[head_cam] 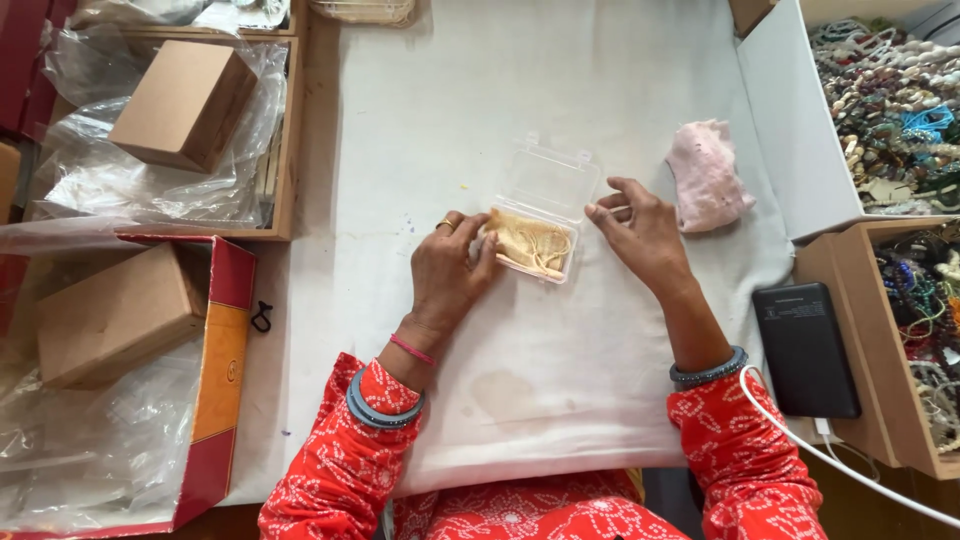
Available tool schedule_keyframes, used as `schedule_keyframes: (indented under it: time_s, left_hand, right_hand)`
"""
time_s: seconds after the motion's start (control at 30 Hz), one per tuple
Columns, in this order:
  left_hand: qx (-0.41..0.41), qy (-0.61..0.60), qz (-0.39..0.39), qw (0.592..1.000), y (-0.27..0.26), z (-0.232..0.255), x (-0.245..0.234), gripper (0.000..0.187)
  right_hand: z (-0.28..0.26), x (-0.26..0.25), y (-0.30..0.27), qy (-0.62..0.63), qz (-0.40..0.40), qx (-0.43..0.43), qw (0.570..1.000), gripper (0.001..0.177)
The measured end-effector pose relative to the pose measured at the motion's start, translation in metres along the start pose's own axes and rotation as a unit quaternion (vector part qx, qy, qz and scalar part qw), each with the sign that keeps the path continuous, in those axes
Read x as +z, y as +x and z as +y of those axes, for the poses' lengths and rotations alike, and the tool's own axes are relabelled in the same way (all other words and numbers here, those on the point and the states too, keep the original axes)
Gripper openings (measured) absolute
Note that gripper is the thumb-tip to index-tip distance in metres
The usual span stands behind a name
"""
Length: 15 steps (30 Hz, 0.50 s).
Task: The person cleans a small plastic container with a pink cloth, places a small beige pouch inside, and closes it. They then clean a silver chain with the cloth, place it in a clear plastic bag, and put the bag into a beige pouch. Finally, they place the pouch into a plastic container.
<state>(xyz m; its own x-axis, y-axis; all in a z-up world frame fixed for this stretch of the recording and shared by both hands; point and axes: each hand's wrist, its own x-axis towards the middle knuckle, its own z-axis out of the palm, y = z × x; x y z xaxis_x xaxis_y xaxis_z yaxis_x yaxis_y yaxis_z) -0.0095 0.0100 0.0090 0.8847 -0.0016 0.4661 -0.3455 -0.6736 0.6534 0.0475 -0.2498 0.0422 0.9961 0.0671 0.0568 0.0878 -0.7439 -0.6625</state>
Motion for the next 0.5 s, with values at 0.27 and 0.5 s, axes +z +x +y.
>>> schedule_keyframes:
  time_s: [0.27, 0.5]
  left_hand:
    - [-0.031, -0.074, -0.061, 0.995, -0.003, -0.010, 0.016, 0.045]
    - [-0.033, -0.102, -0.103, 0.989, 0.003, -0.002, 0.006, 0.111]
  right_hand:
    - [0.009, 0.016, 0.004, 0.267, -0.014, -0.043, 0.963, 0.040]
    - [0.037, 0.012, 0.013, 0.255, -0.096, -0.122, 0.954, 0.043]
